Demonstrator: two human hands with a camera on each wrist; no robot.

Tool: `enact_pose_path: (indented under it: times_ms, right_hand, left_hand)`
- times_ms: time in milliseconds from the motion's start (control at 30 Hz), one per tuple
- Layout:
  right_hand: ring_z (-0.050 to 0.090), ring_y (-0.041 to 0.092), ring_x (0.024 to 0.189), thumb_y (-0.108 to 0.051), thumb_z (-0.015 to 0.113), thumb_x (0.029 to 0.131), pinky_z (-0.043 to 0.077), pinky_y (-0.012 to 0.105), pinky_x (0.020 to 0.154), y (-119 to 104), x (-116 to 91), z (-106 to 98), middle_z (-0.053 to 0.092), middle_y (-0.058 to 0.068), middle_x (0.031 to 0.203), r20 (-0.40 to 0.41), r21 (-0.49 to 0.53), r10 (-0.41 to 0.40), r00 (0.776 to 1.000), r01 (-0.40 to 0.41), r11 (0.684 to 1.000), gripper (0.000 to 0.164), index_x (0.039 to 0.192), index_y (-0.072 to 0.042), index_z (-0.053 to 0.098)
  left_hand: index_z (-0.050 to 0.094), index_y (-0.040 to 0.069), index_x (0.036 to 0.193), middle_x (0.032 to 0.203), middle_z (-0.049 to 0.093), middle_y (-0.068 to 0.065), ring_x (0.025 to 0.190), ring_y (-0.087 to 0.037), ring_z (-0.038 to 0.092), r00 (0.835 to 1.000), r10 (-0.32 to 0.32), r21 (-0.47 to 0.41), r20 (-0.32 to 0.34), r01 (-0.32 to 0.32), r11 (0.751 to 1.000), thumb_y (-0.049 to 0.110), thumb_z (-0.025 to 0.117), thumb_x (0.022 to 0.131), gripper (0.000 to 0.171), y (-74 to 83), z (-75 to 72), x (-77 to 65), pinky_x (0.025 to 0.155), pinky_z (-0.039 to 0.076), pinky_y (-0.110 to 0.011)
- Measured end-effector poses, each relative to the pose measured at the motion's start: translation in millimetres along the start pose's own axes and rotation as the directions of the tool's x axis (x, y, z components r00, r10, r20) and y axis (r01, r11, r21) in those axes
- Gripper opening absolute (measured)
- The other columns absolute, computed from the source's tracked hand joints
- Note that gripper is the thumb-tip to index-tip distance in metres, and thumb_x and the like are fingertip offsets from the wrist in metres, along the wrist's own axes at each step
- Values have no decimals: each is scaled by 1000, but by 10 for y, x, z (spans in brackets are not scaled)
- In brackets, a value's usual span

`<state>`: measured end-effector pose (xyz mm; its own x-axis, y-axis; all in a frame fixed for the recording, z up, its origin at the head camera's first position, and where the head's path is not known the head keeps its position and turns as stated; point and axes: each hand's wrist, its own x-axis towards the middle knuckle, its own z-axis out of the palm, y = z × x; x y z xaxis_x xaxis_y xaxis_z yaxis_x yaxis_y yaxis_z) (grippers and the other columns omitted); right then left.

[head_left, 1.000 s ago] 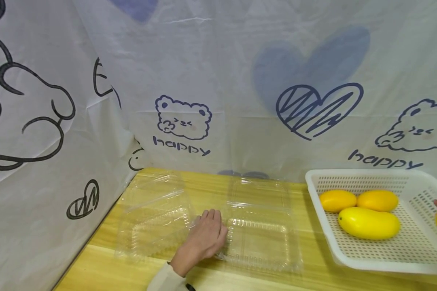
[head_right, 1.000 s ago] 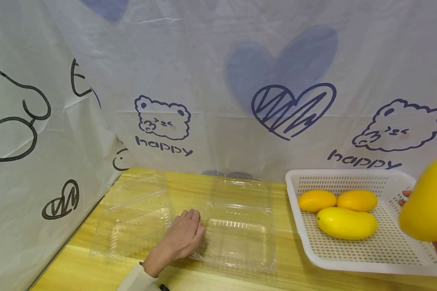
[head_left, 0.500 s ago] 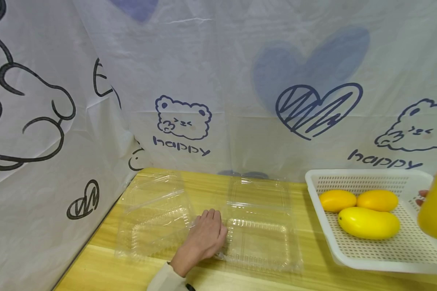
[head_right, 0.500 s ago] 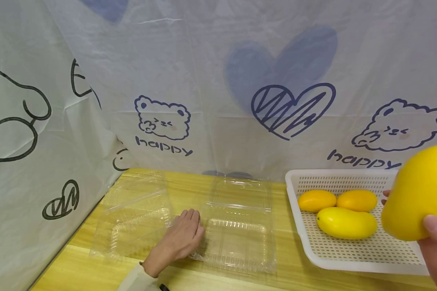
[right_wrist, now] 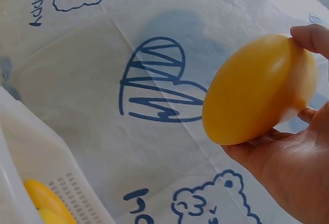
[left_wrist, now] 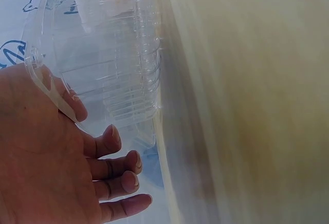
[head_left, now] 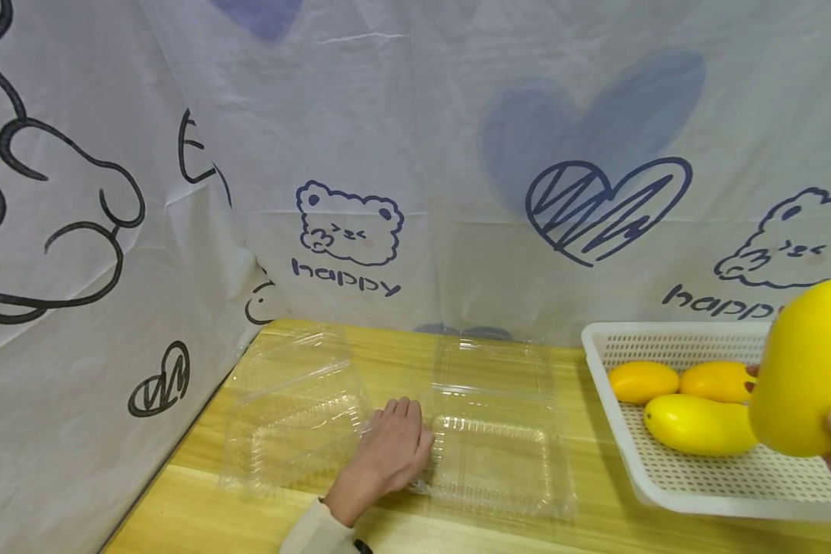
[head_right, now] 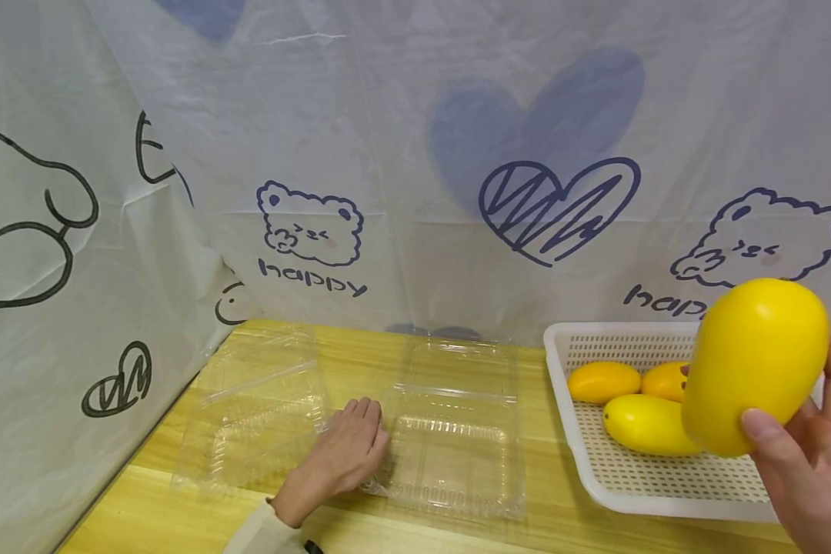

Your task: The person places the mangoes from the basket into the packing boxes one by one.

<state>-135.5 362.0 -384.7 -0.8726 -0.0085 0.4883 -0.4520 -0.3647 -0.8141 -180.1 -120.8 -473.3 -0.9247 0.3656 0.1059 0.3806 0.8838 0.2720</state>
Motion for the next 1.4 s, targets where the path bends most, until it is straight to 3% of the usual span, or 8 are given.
enact_pose_path:
  times_ms: [267,500,700,800,933,1033,1267,1400]
  right_hand:
    - [60,14,114,14,39,99,52,22,88,79,-50,161,57,7,130,-39,-42,3,999,-5,999,47,142,-4,45]
    - [54,14,124,16,42,99,51,19,91,51,-15,350,37,7,152,-38,-181,-47,998,39,983,80,165,-20,15]
    - [48,12,124,14,46,97,47,10,88,22,4,500,33,1,153,-95,-349,9,995,-42,936,87,165,-28,11]
    - [43,11,124,9,49,99,43,9,93,3,-19,571,27,4,159,-131,-531,52,990,-114,840,90,164,-35,4]
    - [46,4,116,0,54,101,41,6,88,-16,-38,662,27,9,163,-160,-752,79,984,-173,636,92,163,-39,-2]
    - [49,-4,110,0,57,99,41,3,81,-11,-36,720,31,8,161,-137,-806,48,989,-139,576,93,163,-37,0]
    - [50,-1,118,11,56,96,46,7,82,35,-9,826,15,2,168,-51,-767,6,999,-43,640,95,165,-30,6]
    - [46,2,122,10,60,95,46,8,83,60,13,894,9,0,169,-35,-763,22,999,-40,645,97,165,-31,6]
  left_hand:
    - [45,8,87,85,44,-6,81,-22,42,1000,4,16,-7,-4,1000,20,37,101,20,-3,9,9,76,41,-40]
    - [45,8,86,83,43,-6,79,-21,40,1000,10,21,-21,-9,1000,19,38,101,20,-1,1,7,74,40,-38]
    - [46,8,87,84,44,-6,80,-22,41,1000,9,15,-23,-9,1000,19,38,101,20,-2,-2,9,75,40,-39]
    - [47,8,87,85,46,-6,80,-22,42,1000,9,12,-21,-9,1000,19,38,101,20,-3,-2,10,76,41,-40]
    - [47,8,88,86,46,-6,81,-22,42,1000,10,10,-14,-10,1000,19,37,101,20,-2,-1,10,77,41,-40]
    - [46,8,87,85,45,-6,80,-22,42,1000,10,12,-9,-9,1000,19,37,101,20,-2,2,9,76,41,-39]
    - [46,8,87,84,44,-6,80,-21,41,1000,6,14,-10,-5,1000,19,37,101,20,-2,5,9,75,40,-38]
    - [45,9,86,84,43,-5,79,-22,41,1000,6,12,-8,-6,1000,19,37,101,20,-1,2,8,75,40,-38]
